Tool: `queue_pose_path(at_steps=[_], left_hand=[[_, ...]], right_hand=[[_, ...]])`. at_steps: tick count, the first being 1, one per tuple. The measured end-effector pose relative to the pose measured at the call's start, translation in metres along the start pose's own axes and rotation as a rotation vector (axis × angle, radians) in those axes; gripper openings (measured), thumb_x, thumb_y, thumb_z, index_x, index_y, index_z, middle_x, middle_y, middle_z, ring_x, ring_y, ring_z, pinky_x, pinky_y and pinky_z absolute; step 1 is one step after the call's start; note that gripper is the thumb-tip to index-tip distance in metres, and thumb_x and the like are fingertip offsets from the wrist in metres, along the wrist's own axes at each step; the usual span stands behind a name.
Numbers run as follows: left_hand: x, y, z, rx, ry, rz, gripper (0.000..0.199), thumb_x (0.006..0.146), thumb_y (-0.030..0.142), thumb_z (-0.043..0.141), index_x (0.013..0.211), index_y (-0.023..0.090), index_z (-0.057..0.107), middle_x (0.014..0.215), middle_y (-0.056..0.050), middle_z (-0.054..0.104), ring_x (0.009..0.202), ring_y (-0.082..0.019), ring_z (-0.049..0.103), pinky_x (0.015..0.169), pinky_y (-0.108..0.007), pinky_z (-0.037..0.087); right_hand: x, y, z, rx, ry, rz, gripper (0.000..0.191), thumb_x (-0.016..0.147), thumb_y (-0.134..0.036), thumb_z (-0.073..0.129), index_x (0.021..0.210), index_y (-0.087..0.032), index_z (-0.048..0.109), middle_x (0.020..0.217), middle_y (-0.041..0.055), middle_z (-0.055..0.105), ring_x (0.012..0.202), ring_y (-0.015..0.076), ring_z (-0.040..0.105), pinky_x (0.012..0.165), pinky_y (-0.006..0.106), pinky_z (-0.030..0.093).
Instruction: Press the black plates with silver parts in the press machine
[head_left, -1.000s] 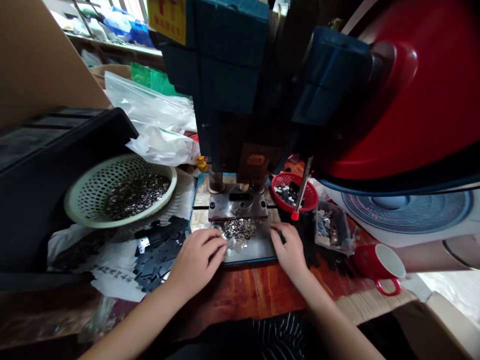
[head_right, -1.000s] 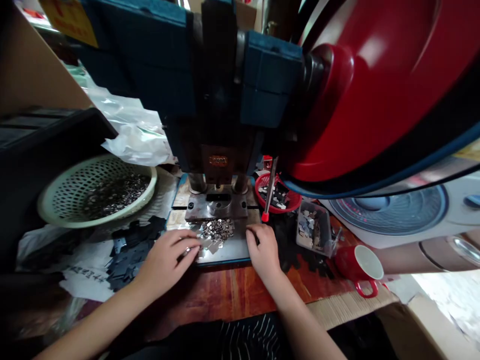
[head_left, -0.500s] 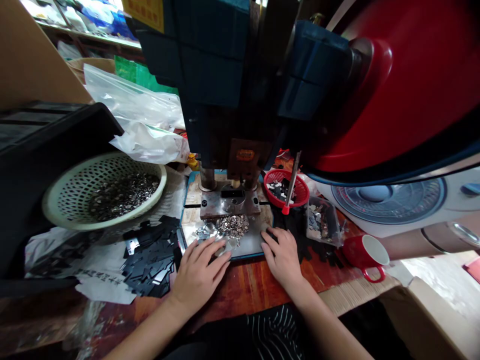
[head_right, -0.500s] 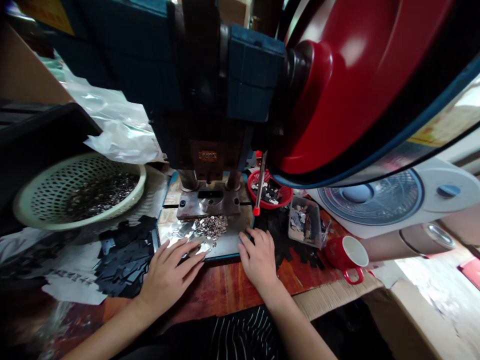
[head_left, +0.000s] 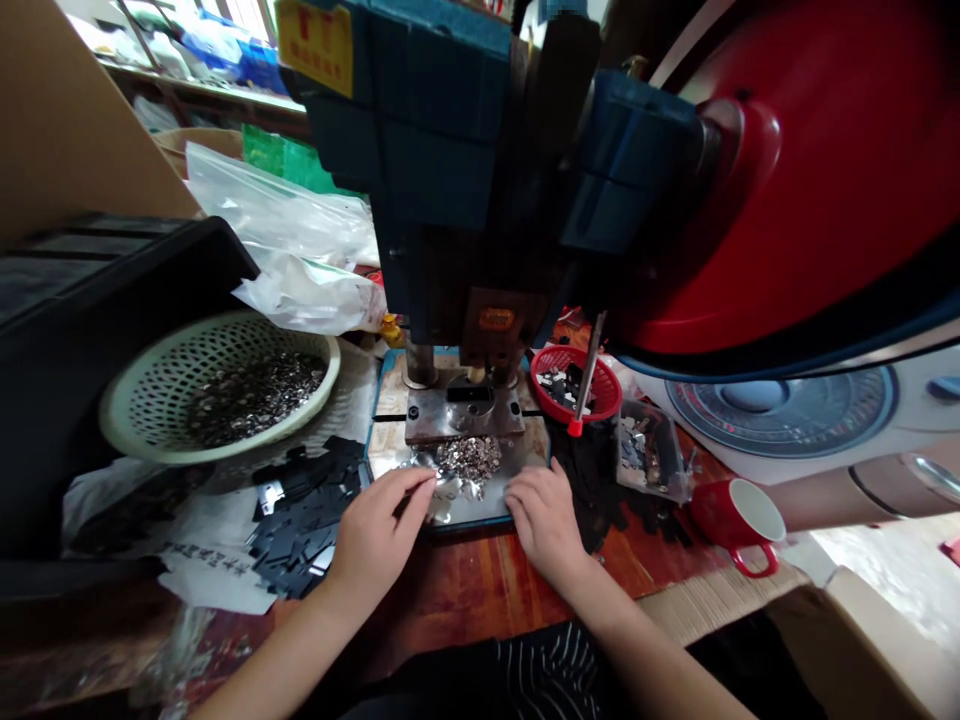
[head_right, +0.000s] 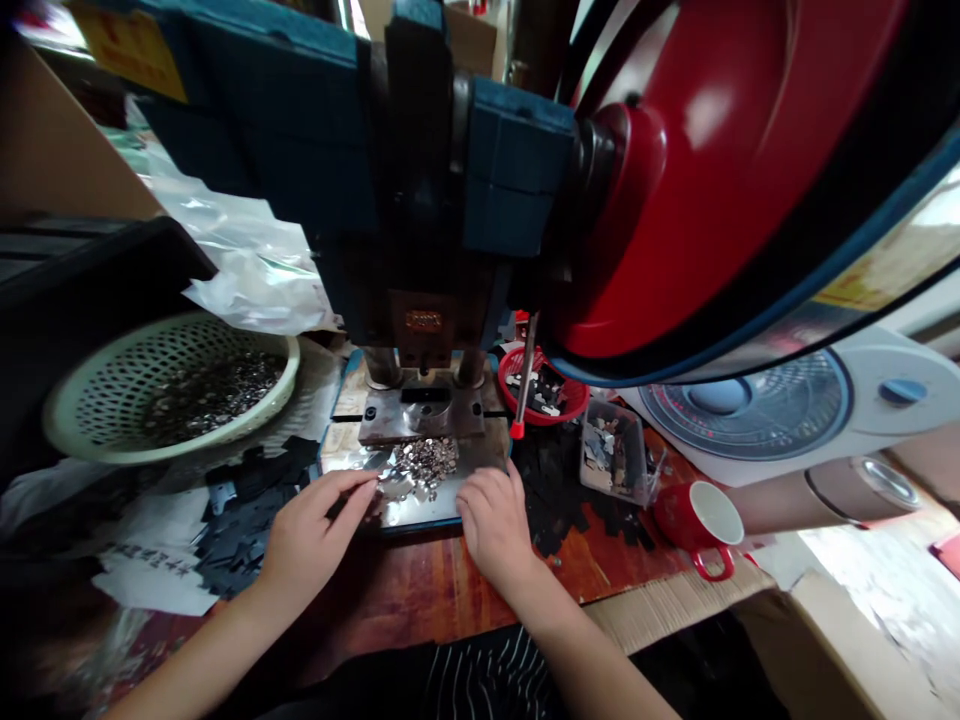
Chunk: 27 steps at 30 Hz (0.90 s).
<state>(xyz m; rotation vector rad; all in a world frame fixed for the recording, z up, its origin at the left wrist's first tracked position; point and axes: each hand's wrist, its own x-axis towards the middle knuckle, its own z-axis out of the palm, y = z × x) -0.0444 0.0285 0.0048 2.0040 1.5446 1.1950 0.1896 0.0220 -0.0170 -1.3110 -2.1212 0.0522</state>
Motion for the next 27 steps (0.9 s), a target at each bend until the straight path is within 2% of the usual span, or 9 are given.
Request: queue_pose_path(at_steps=[3, 6, 8, 10, 15, 18, 21, 23, 27], left_hand=[[0.019, 0.002, -0.002, -0.072, 0.008, -0.130, 0.021, 0.087, 0.037, 0.053, 0.094, 0.023, 0.067, 0.094, -0.002, 0.071, 0.086, -0.019, 0.065, 0.080, -0.031, 0.050], [0.039, 0.001, -0.002, -0.175, -0.004, -0.247, 0.025, 0.084, 0.041, 0.055, 0.095, 0.023, 0.068, 0.092, -0.002, 0.072, 0.082, -0.020, 0.066, 0.079, -0.032, 0.051], [0.048, 0.001, -0.001, -0.235, -0.013, -0.288, 0.027, 0.083, 0.042, 0.057, 0.096, 0.022, 0.068, 0.089, -0.003, 0.072, 0.079, -0.020, 0.066, 0.077, -0.033, 0.052], [0.055, 0.000, -0.001, -0.267, -0.019, -0.299, 0.028, 0.082, 0.043, 0.057, 0.096, 0.021, 0.068, 0.086, -0.003, 0.072, 0.077, -0.021, 0.066, 0.075, -0.033, 0.052], [0.064, -0.003, -0.003, -0.269, 0.005, -0.284, 0.025, 0.082, 0.040, 0.057, 0.095, 0.022, 0.068, 0.087, -0.002, 0.072, 0.075, -0.019, 0.066, 0.075, -0.032, 0.052], [0.073, -0.005, -0.001, -0.252, 0.015, -0.269, 0.024, 0.082, 0.039, 0.057, 0.095, 0.022, 0.068, 0.088, -0.001, 0.072, 0.077, -0.019, 0.065, 0.074, -0.031, 0.052], [0.084, -0.005, 0.003, -0.213, 0.014, -0.222, 0.023, 0.084, 0.038, 0.055, 0.094, 0.022, 0.068, 0.090, -0.001, 0.071, 0.081, -0.019, 0.065, 0.075, -0.030, 0.051], [0.091, -0.003, 0.006, -0.164, 0.017, -0.181, 0.023, 0.085, 0.037, 0.053, 0.095, 0.022, 0.068, 0.090, -0.001, 0.071, 0.081, -0.019, 0.065, 0.075, -0.030, 0.051], [0.105, 0.003, 0.015, -0.094, 0.012, -0.123, 0.022, 0.086, 0.033, 0.052, 0.094, 0.023, 0.069, 0.091, -0.001, 0.072, 0.082, -0.020, 0.065, 0.077, -0.033, 0.050]], right_hand=[[0.048, 0.000, 0.003, 0.041, 0.119, 0.082, 0.012, 0.088, -0.024, 0.054, 0.086, -0.023, 0.066, 0.093, 0.0048, 0.065, 0.096, 0.0214, 0.056, 0.103, 0.047, 0.033], [0.099, 0.003, 0.010, 0.077, 0.183, 0.120, 0.012, 0.086, -0.026, 0.058, 0.084, -0.024, 0.070, 0.099, 0.0051, 0.064, 0.098, 0.0225, 0.054, 0.096, 0.043, 0.039], [0.124, 0.004, 0.016, 0.067, 0.199, 0.129, 0.012, 0.084, -0.026, 0.059, 0.083, -0.024, 0.071, 0.100, 0.0060, 0.063, 0.099, 0.0237, 0.053, 0.093, 0.042, 0.040], [0.138, 0.005, 0.023, 0.028, 0.195, 0.125, 0.012, 0.084, -0.027, 0.061, 0.081, -0.024, 0.072, 0.097, 0.0070, 0.064, 0.099, 0.0251, 0.052, 0.093, 0.044, 0.039], [0.135, 0.003, 0.024, -0.001, 0.124, -0.013, 0.013, 0.086, -0.029, 0.059, 0.084, -0.027, 0.071, 0.091, 0.0040, 0.067, 0.101, 0.0239, 0.053, 0.103, 0.050, 0.028], [0.127, 0.002, 0.016, -0.028, 0.071, -0.089, 0.015, 0.088, -0.034, 0.058, 0.096, -0.030, 0.069, 0.102, 0.0018, 0.068, 0.106, 0.0244, 0.052, 0.108, 0.054, 0.019], [0.125, 0.001, 0.010, -0.060, 0.036, -0.101, 0.020, 0.087, -0.038, 0.058, 0.104, -0.032, 0.067, 0.111, 0.0010, 0.067, 0.112, 0.0264, 0.050, 0.110, 0.056, 0.014], [0.125, 0.002, 0.010, -0.041, 0.026, -0.081, 0.021, 0.087, -0.040, 0.057, 0.104, -0.032, 0.068, 0.112, 0.0011, 0.067, 0.114, 0.0269, 0.049, 0.109, 0.056, 0.017], [0.123, 0.007, 0.014, 0.092, 0.066, 0.011, 0.024, 0.092, -0.036, 0.049, 0.106, -0.027, 0.067, 0.112, 0.0040, 0.066, 0.112, 0.0240, 0.053, 0.103, 0.048, 0.033]])
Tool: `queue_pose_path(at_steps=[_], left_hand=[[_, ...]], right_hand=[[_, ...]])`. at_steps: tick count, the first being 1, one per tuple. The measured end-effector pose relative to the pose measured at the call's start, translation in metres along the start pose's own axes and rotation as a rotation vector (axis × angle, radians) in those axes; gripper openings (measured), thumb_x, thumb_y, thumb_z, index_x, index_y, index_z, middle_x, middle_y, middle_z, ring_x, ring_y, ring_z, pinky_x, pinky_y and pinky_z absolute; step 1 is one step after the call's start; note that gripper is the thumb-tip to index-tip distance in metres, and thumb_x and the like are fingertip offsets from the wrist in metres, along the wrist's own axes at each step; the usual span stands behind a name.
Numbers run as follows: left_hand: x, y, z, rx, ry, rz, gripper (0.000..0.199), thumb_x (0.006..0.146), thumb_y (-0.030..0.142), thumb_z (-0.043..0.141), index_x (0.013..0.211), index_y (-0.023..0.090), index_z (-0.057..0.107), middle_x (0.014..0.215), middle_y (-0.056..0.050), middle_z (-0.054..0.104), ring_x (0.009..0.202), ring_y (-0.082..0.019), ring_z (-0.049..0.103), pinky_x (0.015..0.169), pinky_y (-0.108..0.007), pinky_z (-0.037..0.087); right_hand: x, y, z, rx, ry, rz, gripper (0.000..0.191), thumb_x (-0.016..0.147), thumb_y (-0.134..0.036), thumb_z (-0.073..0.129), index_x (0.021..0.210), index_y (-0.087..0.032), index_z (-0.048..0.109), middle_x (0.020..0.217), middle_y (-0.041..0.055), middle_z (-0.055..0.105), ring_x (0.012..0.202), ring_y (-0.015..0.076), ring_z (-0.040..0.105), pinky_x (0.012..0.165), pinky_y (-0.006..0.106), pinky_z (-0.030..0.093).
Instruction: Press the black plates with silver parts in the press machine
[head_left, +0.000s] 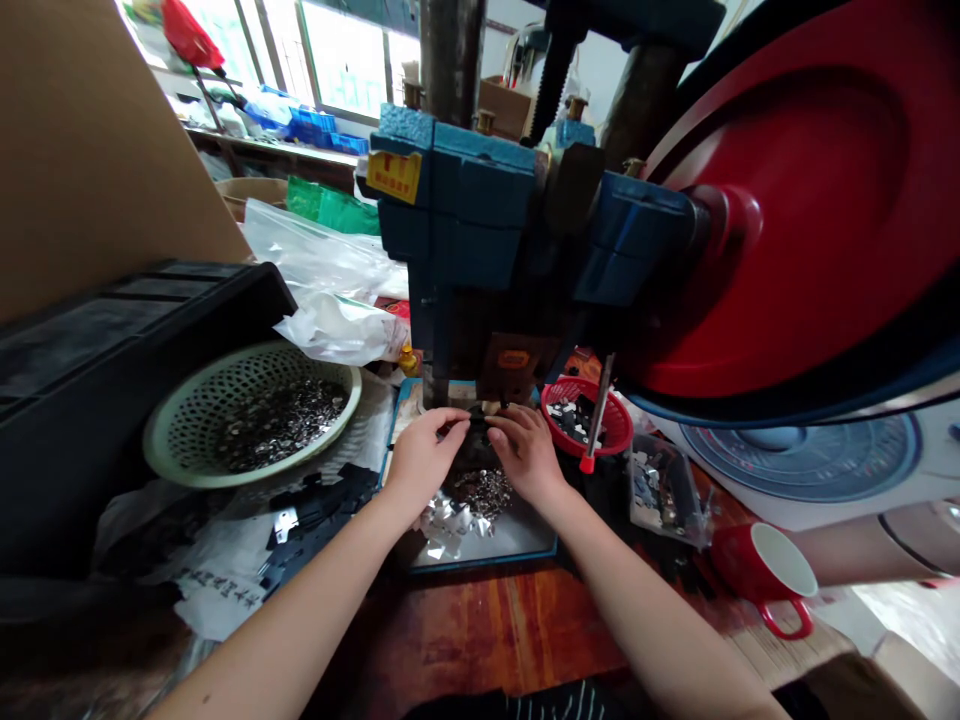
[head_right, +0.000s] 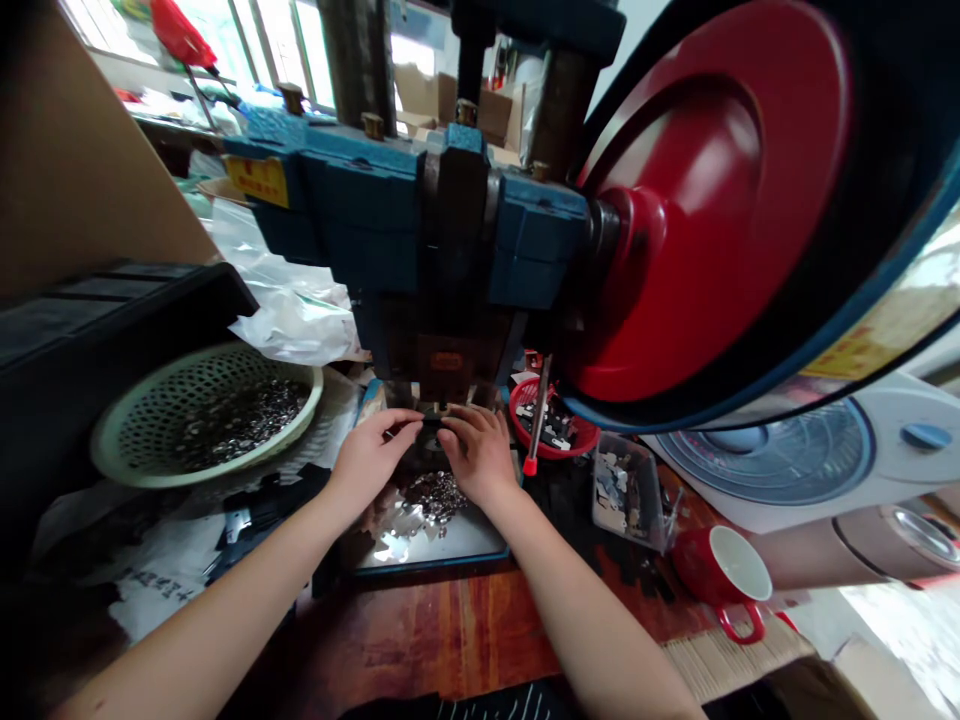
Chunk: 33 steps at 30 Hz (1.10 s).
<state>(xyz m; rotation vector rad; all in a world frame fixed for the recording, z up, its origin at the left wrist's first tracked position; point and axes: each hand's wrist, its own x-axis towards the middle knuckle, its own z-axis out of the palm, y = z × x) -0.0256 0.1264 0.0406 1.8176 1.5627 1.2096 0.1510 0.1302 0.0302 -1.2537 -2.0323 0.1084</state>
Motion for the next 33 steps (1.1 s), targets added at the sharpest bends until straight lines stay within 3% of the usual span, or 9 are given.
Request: queue_pose_path(at_steps=[4, 9, 21, 24, 28, 30, 33], left_hand=[[0.009, 0.002, 0.009, 0.074, 0.014, 0.050, 0.019, 0.084, 0.030, 0.054, 0.089, 0.022, 0.070, 0.092, -0.003, 0.071, 0.089, -0.023, 0.063, 0.083, -0.037, 0.047], [0.013, -0.005, 0.015, 0.148, 0.049, 0.073, 0.018, 0.083, 0.029, 0.055, 0.087, 0.021, 0.070, 0.090, -0.005, 0.070, 0.090, -0.025, 0.061, 0.086, -0.041, 0.045], [0.022, -0.018, 0.019, 0.150, -0.016, 0.081, 0.018, 0.080, 0.024, 0.055, 0.089, 0.022, 0.070, 0.091, -0.004, 0.069, 0.093, -0.024, 0.061, 0.089, -0.040, 0.045], [0.021, -0.017, 0.014, 0.138, 0.026, 0.066, 0.018, 0.081, 0.027, 0.055, 0.091, 0.022, 0.069, 0.093, -0.005, 0.068, 0.096, -0.024, 0.060, 0.090, -0.040, 0.044], [0.009, -0.017, -0.005, 0.129, 0.086, 0.021, 0.023, 0.084, 0.034, 0.051, 0.095, 0.021, 0.067, 0.098, -0.006, 0.065, 0.096, -0.024, 0.058, 0.088, -0.038, 0.045], [-0.001, -0.019, -0.015, 0.124, 0.094, -0.004, 0.024, 0.085, 0.035, 0.050, 0.096, 0.021, 0.066, 0.100, -0.005, 0.064, 0.096, -0.023, 0.058, 0.086, -0.037, 0.045], [-0.018, -0.024, -0.027, 0.124, 0.102, -0.026, 0.025, 0.085, 0.037, 0.050, 0.096, 0.022, 0.066, 0.101, -0.005, 0.063, 0.098, -0.023, 0.057, 0.089, -0.037, 0.044]], right_hand=[[-0.008, 0.006, 0.003, 0.019, 0.053, -0.001, 0.025, 0.092, -0.033, 0.049, 0.110, -0.027, 0.065, 0.114, 0.0035, 0.066, 0.113, 0.0228, 0.054, 0.104, 0.047, 0.033], [-0.012, 0.006, 0.004, -0.034, 0.022, -0.034, 0.024, 0.090, -0.034, 0.052, 0.111, -0.032, 0.065, 0.117, 0.0003, 0.065, 0.116, 0.0246, 0.050, 0.107, 0.051, 0.027], [0.004, -0.008, -0.007, -0.148, -0.047, -0.080, 0.022, 0.087, -0.042, 0.058, 0.103, -0.032, 0.068, 0.114, 0.0025, 0.066, 0.119, 0.0292, 0.047, 0.110, 0.060, 0.014], [-0.002, -0.004, -0.009, 0.003, -0.012, -0.001, 0.023, 0.089, -0.040, 0.054, 0.103, -0.029, 0.068, 0.116, 0.0038, 0.065, 0.119, 0.0273, 0.049, 0.108, 0.055, 0.023], [-0.037, 0.014, -0.017, 0.482, 0.203, 0.398, 0.038, 0.092, -0.049, 0.041, 0.099, -0.022, 0.068, 0.099, 0.0080, 0.069, 0.097, 0.0229, 0.062, 0.091, 0.042, 0.045], [-0.058, 0.022, -0.023, 0.787, 0.274, 0.556, 0.050, 0.091, -0.058, 0.034, 0.095, -0.021, 0.067, 0.091, 0.0076, 0.070, 0.087, 0.0221, 0.065, 0.084, 0.040, 0.048], [-0.078, 0.026, -0.033, 0.980, 0.293, 0.600, 0.054, 0.090, -0.062, 0.034, 0.094, -0.020, 0.068, 0.089, 0.0070, 0.071, 0.086, 0.0219, 0.065, 0.085, 0.039, 0.047]])
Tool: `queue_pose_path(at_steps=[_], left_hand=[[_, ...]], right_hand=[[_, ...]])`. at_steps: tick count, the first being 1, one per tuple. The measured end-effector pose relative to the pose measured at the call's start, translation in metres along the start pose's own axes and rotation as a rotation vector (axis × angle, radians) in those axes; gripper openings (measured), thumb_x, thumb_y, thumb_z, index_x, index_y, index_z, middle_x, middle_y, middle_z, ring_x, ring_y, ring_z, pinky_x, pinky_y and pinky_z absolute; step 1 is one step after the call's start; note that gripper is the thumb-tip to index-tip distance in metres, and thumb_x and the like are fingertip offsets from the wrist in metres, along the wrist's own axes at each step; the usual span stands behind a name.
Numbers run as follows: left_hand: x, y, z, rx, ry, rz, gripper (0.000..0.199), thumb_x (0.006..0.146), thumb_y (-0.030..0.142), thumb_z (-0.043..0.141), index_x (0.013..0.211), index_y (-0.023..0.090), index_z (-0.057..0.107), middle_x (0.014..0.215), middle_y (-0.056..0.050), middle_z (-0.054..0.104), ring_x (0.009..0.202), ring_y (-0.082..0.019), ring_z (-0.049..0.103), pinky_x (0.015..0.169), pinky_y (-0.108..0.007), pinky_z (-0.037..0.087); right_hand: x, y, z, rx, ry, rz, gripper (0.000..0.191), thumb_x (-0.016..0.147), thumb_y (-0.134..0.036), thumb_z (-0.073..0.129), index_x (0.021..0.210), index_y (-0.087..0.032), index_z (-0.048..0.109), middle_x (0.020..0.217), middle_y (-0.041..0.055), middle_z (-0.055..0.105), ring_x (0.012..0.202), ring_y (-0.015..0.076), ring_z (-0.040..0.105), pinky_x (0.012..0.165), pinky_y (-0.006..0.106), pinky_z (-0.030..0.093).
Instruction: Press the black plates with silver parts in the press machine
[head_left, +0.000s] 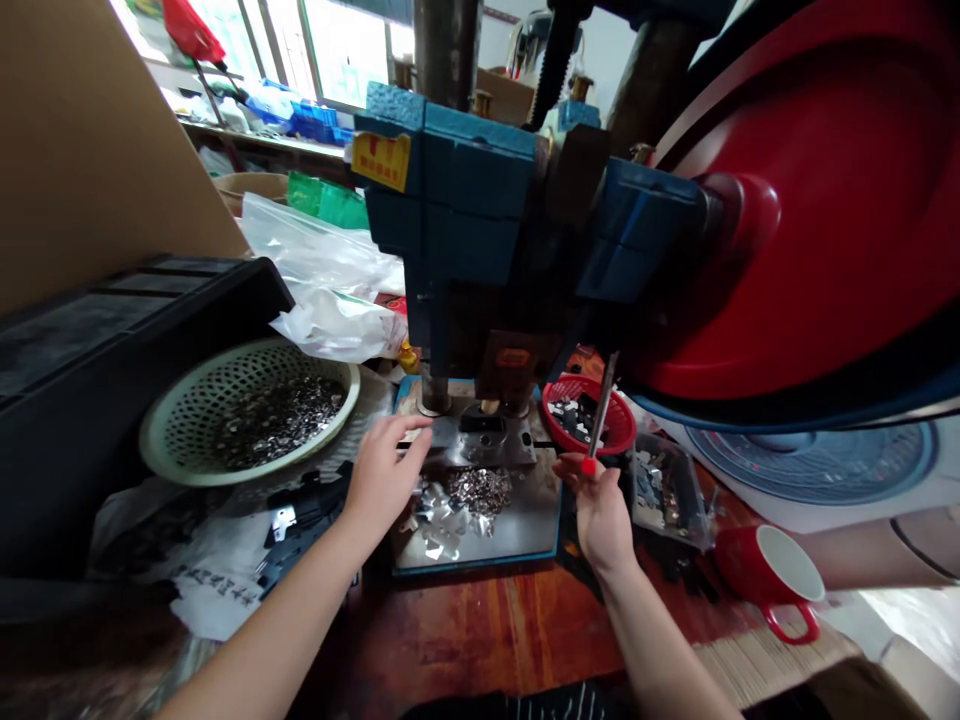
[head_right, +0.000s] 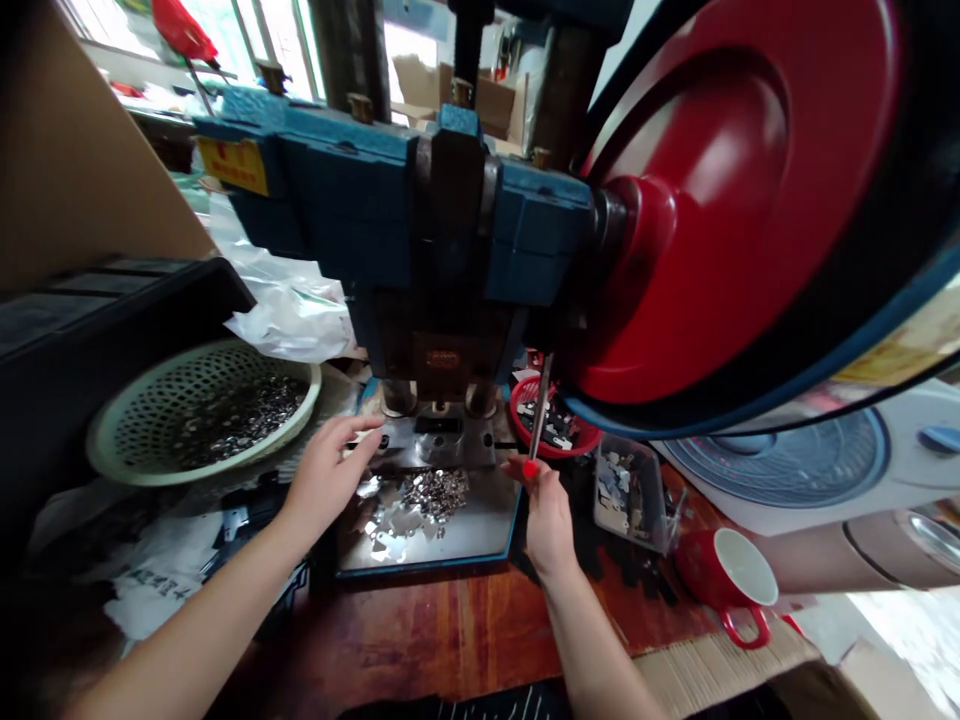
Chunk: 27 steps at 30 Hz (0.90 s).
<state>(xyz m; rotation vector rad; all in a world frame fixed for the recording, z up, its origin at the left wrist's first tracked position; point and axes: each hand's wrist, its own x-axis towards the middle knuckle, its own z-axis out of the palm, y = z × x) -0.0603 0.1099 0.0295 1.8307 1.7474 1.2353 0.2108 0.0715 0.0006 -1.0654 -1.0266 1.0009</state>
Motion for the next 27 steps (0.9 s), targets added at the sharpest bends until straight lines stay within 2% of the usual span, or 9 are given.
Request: queue_pose_path(at_steps=[4, 7, 9, 13, 18, 20, 22, 24, 27], left_hand=[[-0.020, -0.010, -0.015, 0.042, 0.008, 0.005, 0.027, 0.085, 0.041, 0.050, 0.096, 0.022, 0.067, 0.101, -0.006, 0.061, 0.099, -0.024, 0.056, 0.091, -0.038, 0.042], [-0.033, -0.024, -0.031, 0.131, 0.009, -0.008, 0.031, 0.086, 0.044, 0.048, 0.097, 0.022, 0.067, 0.102, -0.006, 0.061, 0.100, -0.025, 0.056, 0.090, -0.039, 0.042], [-0.043, -0.039, -0.043, 0.198, -0.018, -0.032, 0.034, 0.086, 0.047, 0.046, 0.098, 0.022, 0.066, 0.103, -0.007, 0.062, 0.100, -0.026, 0.056, 0.088, -0.039, 0.044], [-0.065, -0.081, -0.067, 0.337, -0.181, -0.068, 0.039, 0.084, 0.051, 0.045, 0.105, 0.024, 0.065, 0.110, -0.008, 0.062, 0.104, -0.027, 0.057, 0.094, -0.041, 0.041], [-0.090, -0.121, -0.076, 0.541, -0.330, -0.062, 0.064, 0.077, 0.059, 0.051, 0.127, 0.020, 0.055, 0.132, -0.015, 0.052, 0.119, -0.035, 0.050, 0.099, -0.048, 0.039], [-0.094, -0.123, -0.074, 0.589, -0.334, -0.056, 0.066, 0.078, 0.058, 0.051, 0.131, 0.018, 0.052, 0.136, -0.017, 0.049, 0.120, -0.035, 0.049, 0.099, -0.049, 0.038], [-0.094, -0.119, -0.070, 0.582, -0.316, -0.041, 0.063, 0.080, 0.056, 0.050, 0.130, 0.017, 0.053, 0.133, -0.016, 0.051, 0.119, -0.033, 0.050, 0.100, -0.047, 0.038], [-0.092, -0.114, -0.068, 0.559, -0.310, -0.012, 0.056, 0.083, 0.053, 0.049, 0.125, 0.018, 0.057, 0.127, -0.014, 0.056, 0.115, -0.030, 0.052, 0.099, -0.044, 0.039], [-0.090, -0.109, -0.069, 0.547, -0.339, 0.060, 0.046, 0.086, 0.050, 0.047, 0.115, 0.020, 0.065, 0.117, -0.012, 0.062, 0.106, -0.028, 0.057, 0.095, -0.041, 0.043]], right_hand=[[0.000, -0.010, -0.002, -0.155, -0.007, -0.057, 0.044, 0.088, -0.056, 0.046, 0.089, -0.019, 0.070, 0.090, 0.0068, 0.070, 0.089, 0.0225, 0.063, 0.086, 0.036, 0.045], [0.004, -0.011, 0.002, -0.263, 0.024, -0.119, 0.046, 0.087, -0.057, 0.045, 0.085, -0.018, 0.068, 0.089, 0.0067, 0.069, 0.084, 0.0213, 0.063, 0.082, 0.034, 0.045], [0.005, -0.006, 0.003, -0.231, 0.036, -0.111, 0.049, 0.087, -0.061, 0.042, 0.086, -0.018, 0.066, 0.086, 0.0067, 0.069, 0.082, 0.0211, 0.063, 0.080, 0.034, 0.046], [0.007, 0.006, 0.009, -0.074, 0.019, -0.010, 0.056, 0.088, -0.064, 0.034, 0.100, -0.018, 0.062, 0.082, 0.0066, 0.068, 0.075, 0.0207, 0.063, 0.072, 0.034, 0.048], [0.038, 0.004, 0.040, -0.367, -0.033, -0.045, 0.042, 0.082, -0.054, 0.052, 0.099, -0.018, 0.065, 0.081, 0.0056, 0.067, 0.077, 0.0199, 0.062, 0.071, 0.031, 0.047], [0.054, 0.002, 0.056, -0.476, -0.123, -0.085, 0.042, 0.075, -0.051, 0.062, 0.102, -0.019, 0.066, 0.082, 0.0046, 0.067, 0.079, 0.0202, 0.061, 0.073, 0.031, 0.046], [0.065, 0.003, 0.067, -0.517, -0.162, -0.087, 0.038, 0.068, -0.045, 0.070, 0.096, -0.019, 0.068, 0.079, 0.0030, 0.067, 0.077, 0.0199, 0.061, 0.074, 0.031, 0.045], [0.071, 0.007, 0.071, -0.490, -0.147, -0.063, 0.030, 0.066, -0.043, 0.071, 0.083, -0.019, 0.069, 0.074, 0.0020, 0.066, 0.073, 0.0188, 0.061, 0.071, 0.030, 0.045], [0.074, 0.011, 0.060, -0.423, -0.060, -0.020, 0.029, 0.068, -0.045, 0.068, 0.075, -0.017, 0.065, 0.063, 0.0001, 0.062, 0.059, 0.0156, 0.057, 0.058, 0.027, 0.044]])
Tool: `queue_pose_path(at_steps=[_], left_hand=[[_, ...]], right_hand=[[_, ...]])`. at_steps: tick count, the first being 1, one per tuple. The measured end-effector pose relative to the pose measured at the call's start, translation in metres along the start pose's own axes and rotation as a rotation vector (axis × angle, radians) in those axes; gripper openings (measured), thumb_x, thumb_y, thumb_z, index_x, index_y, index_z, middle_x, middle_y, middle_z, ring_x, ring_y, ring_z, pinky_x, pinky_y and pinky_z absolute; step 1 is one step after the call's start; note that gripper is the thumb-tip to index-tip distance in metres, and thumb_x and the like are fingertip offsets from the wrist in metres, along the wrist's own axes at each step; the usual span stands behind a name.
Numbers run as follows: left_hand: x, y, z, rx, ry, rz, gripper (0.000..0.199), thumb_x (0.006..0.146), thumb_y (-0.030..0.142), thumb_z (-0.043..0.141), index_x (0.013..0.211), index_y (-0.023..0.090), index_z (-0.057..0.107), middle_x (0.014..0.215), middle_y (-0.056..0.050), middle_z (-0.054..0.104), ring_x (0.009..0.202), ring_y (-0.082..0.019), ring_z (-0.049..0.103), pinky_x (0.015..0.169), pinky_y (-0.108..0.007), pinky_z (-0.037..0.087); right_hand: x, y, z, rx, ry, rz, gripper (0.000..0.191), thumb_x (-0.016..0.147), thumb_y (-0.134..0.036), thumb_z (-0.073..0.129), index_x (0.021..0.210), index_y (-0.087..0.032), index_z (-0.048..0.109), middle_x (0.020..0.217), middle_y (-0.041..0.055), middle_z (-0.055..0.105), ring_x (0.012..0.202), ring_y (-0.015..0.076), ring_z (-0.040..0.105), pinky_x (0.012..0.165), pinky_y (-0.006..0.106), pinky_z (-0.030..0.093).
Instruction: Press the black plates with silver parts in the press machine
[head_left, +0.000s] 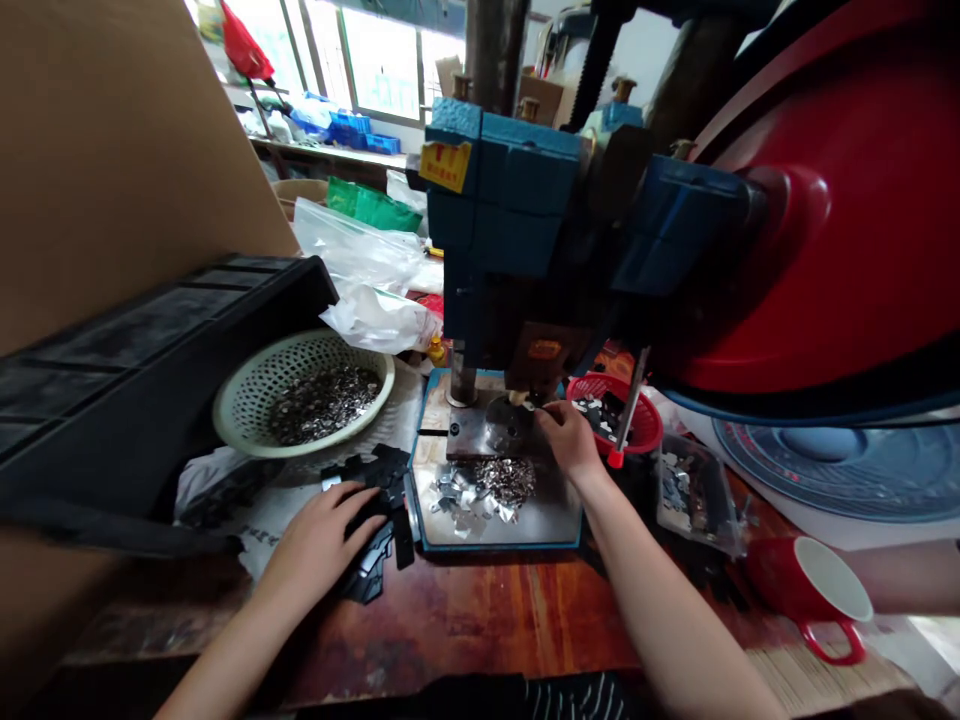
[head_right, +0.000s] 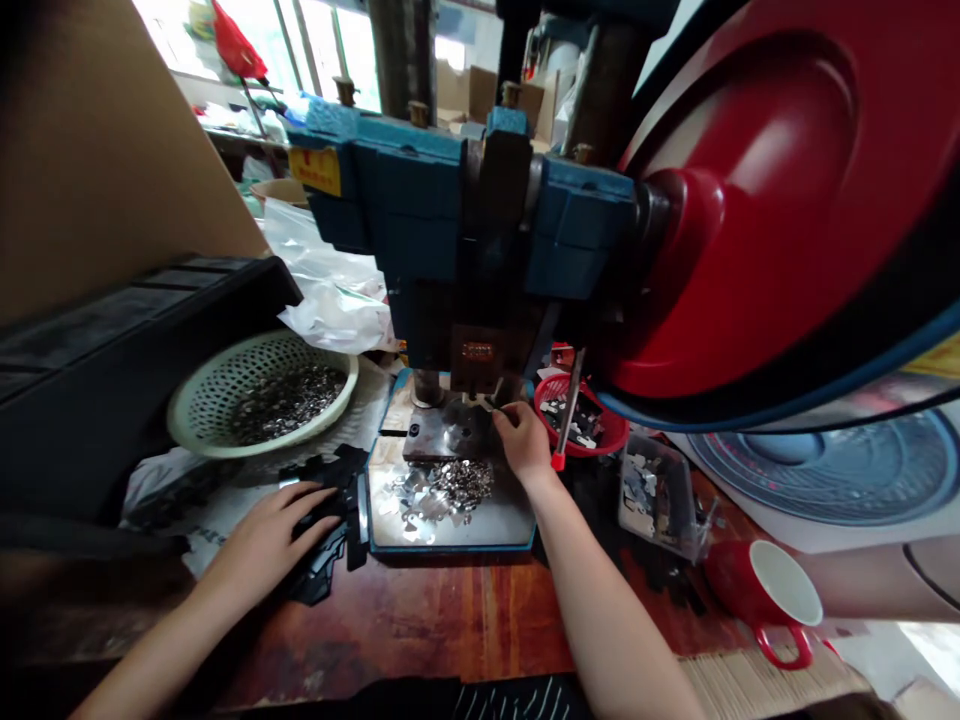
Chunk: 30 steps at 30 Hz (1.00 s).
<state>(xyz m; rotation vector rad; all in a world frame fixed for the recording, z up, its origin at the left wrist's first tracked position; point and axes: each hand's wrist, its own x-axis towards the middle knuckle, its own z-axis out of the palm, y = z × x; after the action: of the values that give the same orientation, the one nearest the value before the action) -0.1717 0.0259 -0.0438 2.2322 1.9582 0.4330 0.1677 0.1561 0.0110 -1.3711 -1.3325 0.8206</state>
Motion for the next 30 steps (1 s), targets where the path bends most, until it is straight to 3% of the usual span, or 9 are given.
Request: queue_pose_path(at_steps=[4, 9, 12, 16, 19, 22, 26, 30], left_hand=[[0.000, -0.002, -0.004, 0.007, 0.002, 0.111, 0.043, 0.089, 0.050, 0.043, 0.104, 0.022, 0.071, 0.105, -0.010, 0.066, 0.094, -0.027, 0.061, 0.087, -0.040, 0.045], [0.000, -0.008, -0.010, -0.024, 0.008, 0.155, 0.044, 0.089, 0.051, 0.040, 0.091, 0.022, 0.073, 0.097, -0.008, 0.070, 0.089, -0.026, 0.064, 0.085, -0.037, 0.046], [-0.005, -0.014, -0.014, -0.062, 0.003, -0.013, 0.042, 0.087, 0.051, 0.041, 0.094, 0.023, 0.071, 0.098, -0.007, 0.072, 0.090, -0.026, 0.066, 0.081, -0.035, 0.047], [-0.010, -0.013, -0.017, -0.234, 0.052, -0.358, 0.039, 0.082, 0.052, 0.046, 0.097, 0.023, 0.067, 0.095, -0.006, 0.072, 0.088, -0.028, 0.067, 0.074, -0.035, 0.050], [-0.009, 0.007, -0.017, -0.690, 0.096, -0.560, 0.039, 0.076, 0.053, 0.058, 0.098, 0.022, 0.063, 0.084, -0.003, 0.071, 0.078, -0.024, 0.067, 0.070, -0.033, 0.054], [-0.006, 0.045, -0.022, -1.160, 0.067, -0.720, 0.048, 0.066, 0.051, 0.072, 0.100, 0.020, 0.060, 0.081, -0.002, 0.069, 0.068, -0.018, 0.065, 0.059, -0.028, 0.055], [-0.002, 0.095, -0.033, -1.391, -0.101, -0.726, 0.048, 0.062, 0.048, 0.078, 0.096, 0.018, 0.062, 0.079, -0.003, 0.068, 0.066, -0.014, 0.062, 0.055, -0.021, 0.052], [0.002, 0.120, -0.037, -1.531, -0.175, -0.735, 0.043, 0.065, 0.040, 0.078, 0.097, 0.017, 0.063, 0.084, -0.004, 0.069, 0.068, -0.012, 0.063, 0.059, -0.019, 0.052]], right_hand=[[-0.004, 0.011, -0.033, 0.115, 0.153, 0.069, 0.042, 0.072, -0.055, 0.058, 0.088, -0.017, 0.060, 0.061, -0.0015, 0.060, 0.050, 0.0134, 0.055, 0.050, 0.027, 0.045], [-0.031, 0.015, -0.058, 0.260, 0.221, 0.124, 0.048, 0.071, -0.053, 0.061, 0.104, -0.018, 0.058, 0.079, 0.0035, 0.069, 0.071, 0.0188, 0.065, 0.067, 0.032, 0.050], [-0.059, 0.013, -0.055, 0.114, 0.090, 0.152, 0.036, 0.075, -0.046, 0.062, 0.097, -0.017, 0.064, 0.082, 0.0056, 0.070, 0.078, 0.0213, 0.065, 0.074, 0.034, 0.049], [-0.090, 0.005, -0.045, -0.289, -0.211, -0.061, 0.020, 0.085, -0.034, 0.054, 0.090, -0.020, 0.068, 0.091, 0.0061, 0.070, 0.088, 0.0220, 0.063, 0.083, 0.035, 0.045], [-0.098, -0.001, -0.038, -0.548, -0.330, -0.196, 0.017, 0.087, -0.027, 0.052, 0.089, -0.022, 0.069, 0.089, 0.0061, 0.069, 0.088, 0.0228, 0.061, 0.082, 0.036, 0.045], [-0.097, -0.002, -0.031, -0.705, -0.333, -0.209, 0.016, 0.087, -0.026, 0.054, 0.091, -0.022, 0.069, 0.090, 0.0075, 0.067, 0.090, 0.0243, 0.060, 0.081, 0.036, 0.045], [-0.096, 0.000, -0.027, -0.795, -0.340, -0.234, 0.015, 0.087, -0.025, 0.054, 0.087, -0.023, 0.069, 0.088, 0.0082, 0.067, 0.088, 0.0251, 0.060, 0.079, 0.036, 0.044], [-0.092, -0.006, -0.029, -0.621, -0.272, -0.214, 0.020, 0.089, -0.022, 0.048, 0.085, -0.020, 0.067, 0.087, 0.0075, 0.066, 0.086, 0.0223, 0.060, 0.079, 0.033, 0.044]])
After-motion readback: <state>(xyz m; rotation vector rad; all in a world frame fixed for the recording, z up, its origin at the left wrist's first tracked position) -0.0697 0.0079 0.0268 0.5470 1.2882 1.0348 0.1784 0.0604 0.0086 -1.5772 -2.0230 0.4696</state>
